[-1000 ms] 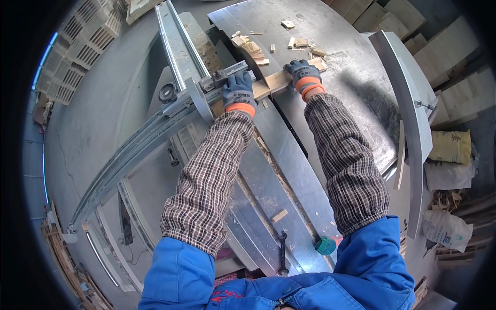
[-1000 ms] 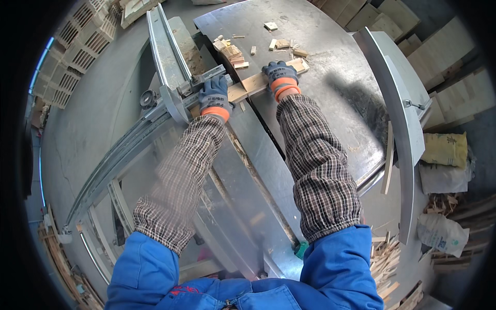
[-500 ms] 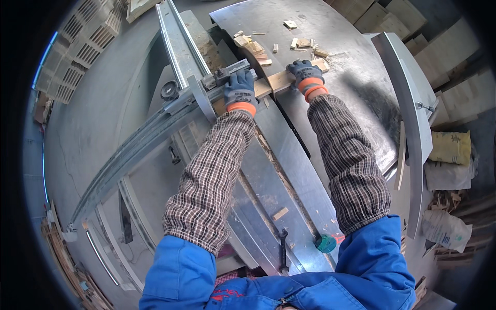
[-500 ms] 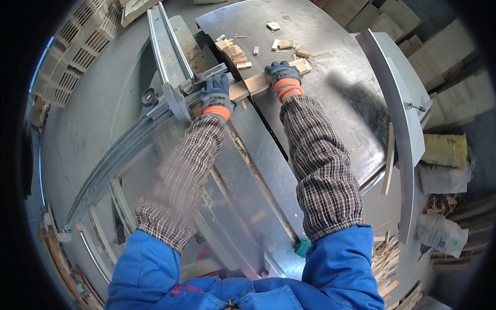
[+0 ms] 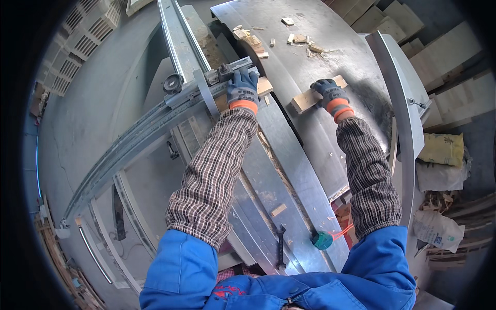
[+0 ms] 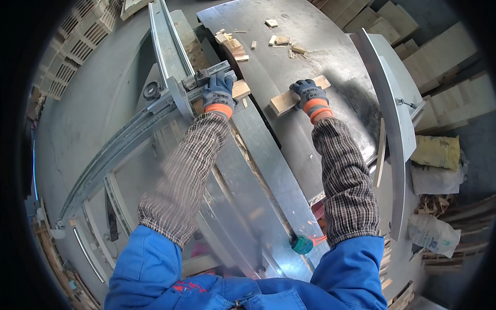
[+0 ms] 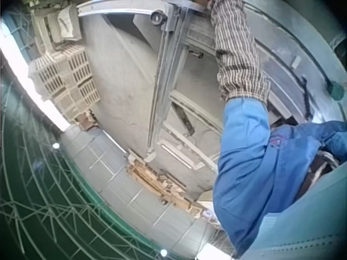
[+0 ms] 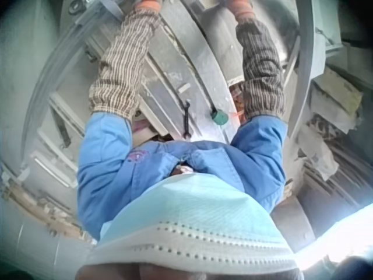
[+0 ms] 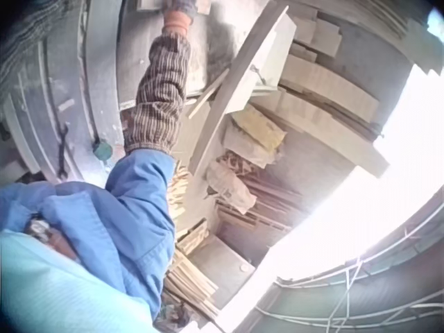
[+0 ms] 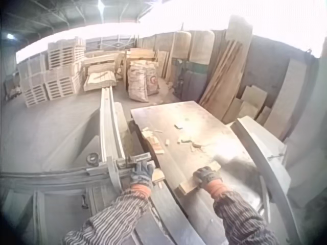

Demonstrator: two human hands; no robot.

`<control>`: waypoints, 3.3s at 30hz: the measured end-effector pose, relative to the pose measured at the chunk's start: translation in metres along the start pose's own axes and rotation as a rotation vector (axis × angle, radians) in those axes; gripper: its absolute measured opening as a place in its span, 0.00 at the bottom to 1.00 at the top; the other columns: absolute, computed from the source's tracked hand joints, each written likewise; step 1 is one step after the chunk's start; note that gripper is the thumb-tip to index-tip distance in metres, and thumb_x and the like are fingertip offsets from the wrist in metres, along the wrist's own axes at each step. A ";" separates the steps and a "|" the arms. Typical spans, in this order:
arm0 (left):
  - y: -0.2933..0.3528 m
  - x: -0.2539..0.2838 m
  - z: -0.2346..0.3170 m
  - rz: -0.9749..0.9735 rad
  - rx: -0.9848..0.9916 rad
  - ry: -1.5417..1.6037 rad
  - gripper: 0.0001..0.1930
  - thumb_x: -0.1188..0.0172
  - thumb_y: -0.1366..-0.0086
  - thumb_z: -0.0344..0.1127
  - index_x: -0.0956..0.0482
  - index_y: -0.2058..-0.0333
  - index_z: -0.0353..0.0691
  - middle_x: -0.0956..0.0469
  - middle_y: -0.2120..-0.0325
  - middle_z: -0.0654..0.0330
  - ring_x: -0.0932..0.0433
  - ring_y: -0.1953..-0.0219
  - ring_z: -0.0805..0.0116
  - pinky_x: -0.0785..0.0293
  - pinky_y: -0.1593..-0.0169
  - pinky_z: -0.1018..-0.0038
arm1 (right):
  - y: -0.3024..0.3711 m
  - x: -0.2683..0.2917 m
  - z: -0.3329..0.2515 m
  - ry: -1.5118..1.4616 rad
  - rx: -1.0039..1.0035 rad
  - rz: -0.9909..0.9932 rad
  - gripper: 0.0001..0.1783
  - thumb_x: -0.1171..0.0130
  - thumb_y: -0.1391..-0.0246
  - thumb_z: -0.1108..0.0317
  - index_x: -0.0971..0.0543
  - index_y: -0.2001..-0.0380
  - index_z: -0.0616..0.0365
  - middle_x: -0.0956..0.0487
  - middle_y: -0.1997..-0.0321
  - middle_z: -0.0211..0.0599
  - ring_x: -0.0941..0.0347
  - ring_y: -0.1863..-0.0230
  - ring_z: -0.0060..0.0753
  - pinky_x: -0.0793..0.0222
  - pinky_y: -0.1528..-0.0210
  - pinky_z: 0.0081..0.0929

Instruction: The person repeatedly picks up wooden planks, positions them on a table saw, and cuts them into smaller pieces. The cut pieces are then stacked on a nearby pile. The person wears gloves and a blue jacket while operating the saw.

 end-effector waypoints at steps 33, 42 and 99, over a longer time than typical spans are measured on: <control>0.108 0.033 0.060 -0.216 -0.333 0.270 0.25 0.37 0.46 0.54 0.22 0.54 0.45 0.23 0.56 0.56 0.22 0.53 0.55 0.24 0.53 0.63 | -0.035 0.013 -0.157 -0.472 0.265 0.391 0.39 0.24 0.67 0.60 0.25 0.46 0.48 0.27 0.43 0.45 0.33 0.41 0.52 0.37 0.37 0.40; 0.050 0.002 -0.012 0.294 -0.047 0.047 0.34 0.35 0.47 0.52 0.31 0.43 0.45 0.35 0.45 0.56 0.39 0.41 0.55 0.29 0.49 0.64 | -0.039 0.002 -0.101 -0.422 -0.298 0.150 0.33 0.26 0.66 0.45 0.17 0.57 0.51 0.21 0.51 0.50 0.24 0.50 0.52 0.27 0.46 0.40; -0.008 -0.012 -0.021 0.012 -0.033 -0.014 0.52 0.31 0.52 0.58 0.44 0.34 0.38 0.38 0.38 0.50 0.47 0.32 0.49 0.48 0.31 0.53 | 0.060 0.002 -0.024 -0.194 -0.205 -0.124 0.40 0.29 0.62 0.42 0.24 0.49 0.55 0.25 0.47 0.45 0.27 0.46 0.50 0.30 0.45 0.40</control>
Point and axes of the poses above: each hand's wrist, its own y-axis away from the middle knuckle, its own x-axis out of the back of the hand, z = x × y, the point moved 2 cm from there along -y, towards the middle knuckle
